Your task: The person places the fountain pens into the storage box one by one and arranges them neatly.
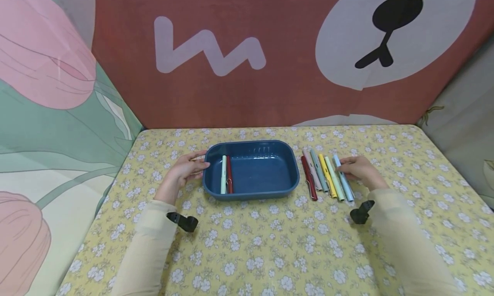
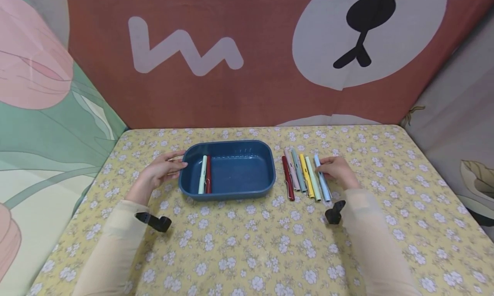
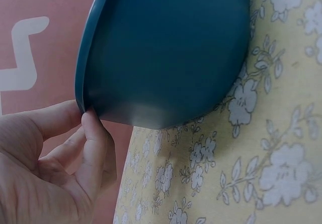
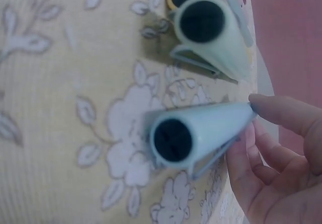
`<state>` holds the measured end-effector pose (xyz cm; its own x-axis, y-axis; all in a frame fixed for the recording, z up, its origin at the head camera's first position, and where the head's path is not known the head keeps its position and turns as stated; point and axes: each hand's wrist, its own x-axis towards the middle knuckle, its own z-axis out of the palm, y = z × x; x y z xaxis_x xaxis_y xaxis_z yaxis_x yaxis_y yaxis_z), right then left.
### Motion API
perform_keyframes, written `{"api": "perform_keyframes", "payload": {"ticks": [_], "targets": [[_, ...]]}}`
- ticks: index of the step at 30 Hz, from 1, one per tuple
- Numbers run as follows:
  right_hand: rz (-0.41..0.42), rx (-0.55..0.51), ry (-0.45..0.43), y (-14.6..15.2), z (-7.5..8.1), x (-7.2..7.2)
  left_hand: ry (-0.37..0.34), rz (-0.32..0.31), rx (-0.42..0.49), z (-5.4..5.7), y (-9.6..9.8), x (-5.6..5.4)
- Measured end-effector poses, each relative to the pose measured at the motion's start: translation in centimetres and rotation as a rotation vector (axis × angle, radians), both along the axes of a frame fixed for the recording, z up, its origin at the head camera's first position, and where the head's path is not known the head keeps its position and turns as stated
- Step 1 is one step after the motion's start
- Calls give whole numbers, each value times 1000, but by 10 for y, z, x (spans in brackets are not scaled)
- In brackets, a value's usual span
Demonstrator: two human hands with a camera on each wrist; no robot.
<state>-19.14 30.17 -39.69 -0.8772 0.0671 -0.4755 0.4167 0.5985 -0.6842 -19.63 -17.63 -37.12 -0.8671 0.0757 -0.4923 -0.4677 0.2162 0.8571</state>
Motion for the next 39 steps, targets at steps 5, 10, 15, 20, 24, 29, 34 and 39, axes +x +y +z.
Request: {"api": "perform_keyframes", "payload": {"ticks": [5,10,15,20,24,29,34,39], "targets": [[-12,-13,3,2,5,2,-1,-6,0,0,-1,0],[-12,-67,28,5,9,4,-4,-4,3,0,-1,0],[-10,-100,31,9,14,5,-4,-4,1,0,-1,1],[-26,-122,44,9,19,5,-4,-5,-2,1,-1,1],[-64,-178,76,8,22,3,-4,-6,0,0,0,1],[-137,-259,98,6,27,3,1,-1,-2,1,0,1],[-214,-336,90,4,29,2,2,-2,-2,1,0,1],[-282,-453,91,0,33,1,1,1,-1,2,0,1]]}}
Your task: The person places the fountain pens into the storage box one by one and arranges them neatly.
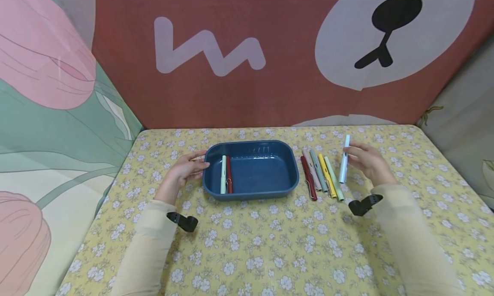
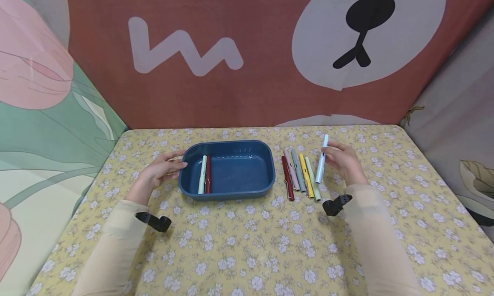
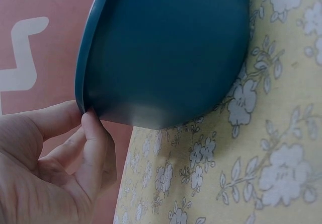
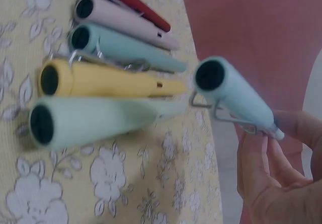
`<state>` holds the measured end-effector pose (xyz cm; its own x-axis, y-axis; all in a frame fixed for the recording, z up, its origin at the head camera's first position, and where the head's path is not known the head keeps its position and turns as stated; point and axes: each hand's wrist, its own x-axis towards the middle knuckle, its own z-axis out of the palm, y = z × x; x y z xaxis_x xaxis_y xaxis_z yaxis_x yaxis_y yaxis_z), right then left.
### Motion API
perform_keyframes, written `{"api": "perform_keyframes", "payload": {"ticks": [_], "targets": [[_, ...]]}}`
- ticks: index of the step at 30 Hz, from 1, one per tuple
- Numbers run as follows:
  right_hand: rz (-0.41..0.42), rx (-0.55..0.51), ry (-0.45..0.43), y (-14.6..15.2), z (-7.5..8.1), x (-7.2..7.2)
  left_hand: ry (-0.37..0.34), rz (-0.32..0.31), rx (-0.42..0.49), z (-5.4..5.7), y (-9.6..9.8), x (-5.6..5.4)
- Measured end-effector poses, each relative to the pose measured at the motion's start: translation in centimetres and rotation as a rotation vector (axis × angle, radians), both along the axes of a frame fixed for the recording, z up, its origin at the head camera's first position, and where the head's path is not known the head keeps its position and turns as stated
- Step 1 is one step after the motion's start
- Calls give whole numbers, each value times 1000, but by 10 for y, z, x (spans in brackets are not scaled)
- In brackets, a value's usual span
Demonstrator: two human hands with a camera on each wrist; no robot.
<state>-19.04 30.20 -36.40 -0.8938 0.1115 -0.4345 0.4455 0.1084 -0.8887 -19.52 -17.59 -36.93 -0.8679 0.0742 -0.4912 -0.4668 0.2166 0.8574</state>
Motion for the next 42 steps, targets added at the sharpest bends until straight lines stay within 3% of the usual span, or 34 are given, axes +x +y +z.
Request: {"api": "perform_keyframes", "payload": {"ticks": [10,20,26,42], "targets": [[0,-196,35,-13,14,3,-6,0,-7,1,0,1],[4,-321,16,-32,28,-1,-8,0,7,2,1,1],[-2,-346,25,-43,31,-3,-3,-8,10,2,0,0],[75,-353,97,-81,33,-7,-11,-20,1,1,-2,0]]}}
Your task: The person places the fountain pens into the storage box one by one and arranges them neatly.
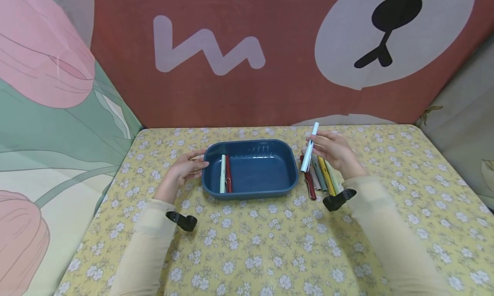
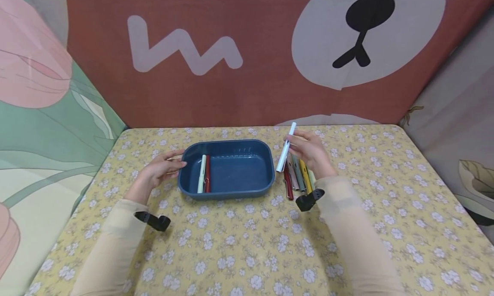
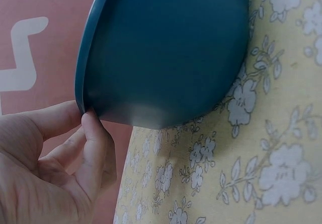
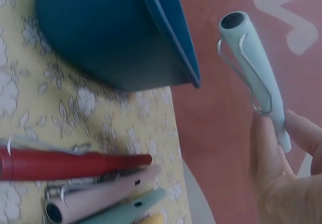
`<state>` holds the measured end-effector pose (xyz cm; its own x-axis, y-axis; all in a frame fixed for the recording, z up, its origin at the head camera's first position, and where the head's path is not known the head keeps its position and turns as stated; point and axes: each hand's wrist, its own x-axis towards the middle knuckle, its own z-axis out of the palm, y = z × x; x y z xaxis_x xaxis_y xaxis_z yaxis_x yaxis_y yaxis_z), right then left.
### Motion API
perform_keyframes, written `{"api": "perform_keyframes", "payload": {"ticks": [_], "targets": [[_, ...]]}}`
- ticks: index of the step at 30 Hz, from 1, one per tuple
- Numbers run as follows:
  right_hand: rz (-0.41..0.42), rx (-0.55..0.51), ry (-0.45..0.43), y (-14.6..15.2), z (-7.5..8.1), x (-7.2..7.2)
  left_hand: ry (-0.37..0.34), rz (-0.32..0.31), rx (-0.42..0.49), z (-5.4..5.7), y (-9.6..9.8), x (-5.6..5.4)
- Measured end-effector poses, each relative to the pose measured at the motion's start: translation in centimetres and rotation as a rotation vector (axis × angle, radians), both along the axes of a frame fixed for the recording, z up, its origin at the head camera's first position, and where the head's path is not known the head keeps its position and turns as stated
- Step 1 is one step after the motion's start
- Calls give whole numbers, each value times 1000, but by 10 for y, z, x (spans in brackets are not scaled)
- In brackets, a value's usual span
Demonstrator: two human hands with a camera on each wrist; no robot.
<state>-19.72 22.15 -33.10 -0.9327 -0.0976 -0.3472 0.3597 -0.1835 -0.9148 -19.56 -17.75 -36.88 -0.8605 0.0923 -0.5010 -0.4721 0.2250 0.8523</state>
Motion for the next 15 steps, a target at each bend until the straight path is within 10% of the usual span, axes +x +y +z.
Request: {"api": "perform_keyframes", "payload": {"ticks": [15], "targets": [[2,62,21,-38,-5,-3,-5,3,8,1,1,1]]}}
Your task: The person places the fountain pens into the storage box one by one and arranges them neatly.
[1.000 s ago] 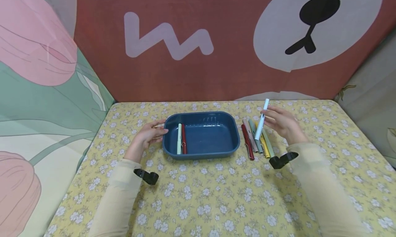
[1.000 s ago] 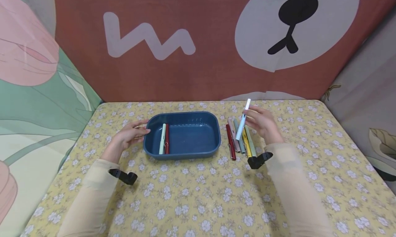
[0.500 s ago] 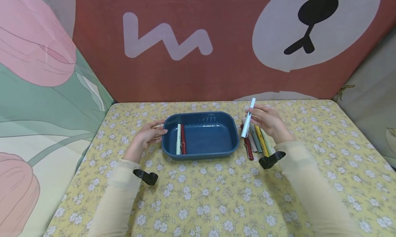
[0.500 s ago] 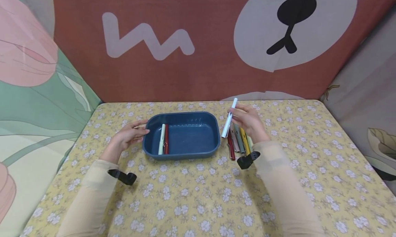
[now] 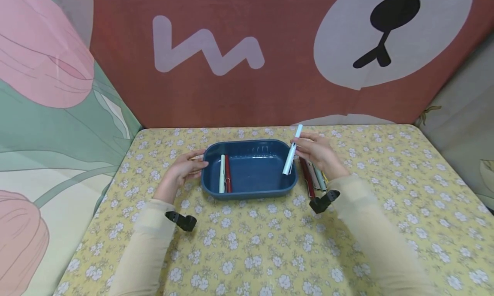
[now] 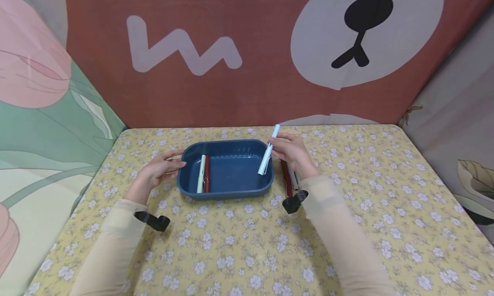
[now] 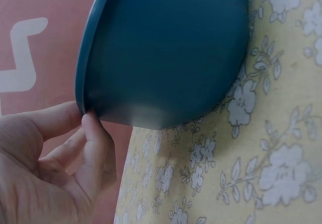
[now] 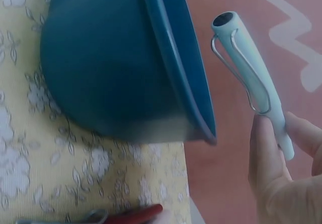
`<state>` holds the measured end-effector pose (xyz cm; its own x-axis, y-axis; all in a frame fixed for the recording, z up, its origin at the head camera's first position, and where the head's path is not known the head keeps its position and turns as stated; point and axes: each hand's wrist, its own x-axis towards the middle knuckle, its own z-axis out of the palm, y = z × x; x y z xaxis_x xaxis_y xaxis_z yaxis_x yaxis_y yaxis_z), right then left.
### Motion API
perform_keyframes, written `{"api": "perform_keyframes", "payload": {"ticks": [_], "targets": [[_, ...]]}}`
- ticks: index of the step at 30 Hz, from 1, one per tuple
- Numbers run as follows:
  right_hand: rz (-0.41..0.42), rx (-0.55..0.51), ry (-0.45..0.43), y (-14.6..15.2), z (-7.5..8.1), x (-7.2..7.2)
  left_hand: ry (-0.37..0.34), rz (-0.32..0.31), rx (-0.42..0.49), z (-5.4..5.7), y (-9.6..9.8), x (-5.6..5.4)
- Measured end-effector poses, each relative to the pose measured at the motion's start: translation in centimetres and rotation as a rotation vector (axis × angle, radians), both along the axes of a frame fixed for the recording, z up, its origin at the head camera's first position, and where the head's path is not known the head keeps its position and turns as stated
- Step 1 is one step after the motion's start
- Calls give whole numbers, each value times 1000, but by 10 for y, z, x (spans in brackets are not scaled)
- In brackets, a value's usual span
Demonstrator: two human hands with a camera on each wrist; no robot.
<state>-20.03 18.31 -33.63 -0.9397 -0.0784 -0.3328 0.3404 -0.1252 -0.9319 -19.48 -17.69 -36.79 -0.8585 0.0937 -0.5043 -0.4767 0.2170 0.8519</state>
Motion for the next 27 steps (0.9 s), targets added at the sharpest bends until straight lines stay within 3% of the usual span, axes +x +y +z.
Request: {"api": "perform_keyframes", "payload": {"ticks": [27], "targets": [[76,189,-9,-68,-19,0,-2,-2,-1,1,0,0]]}}
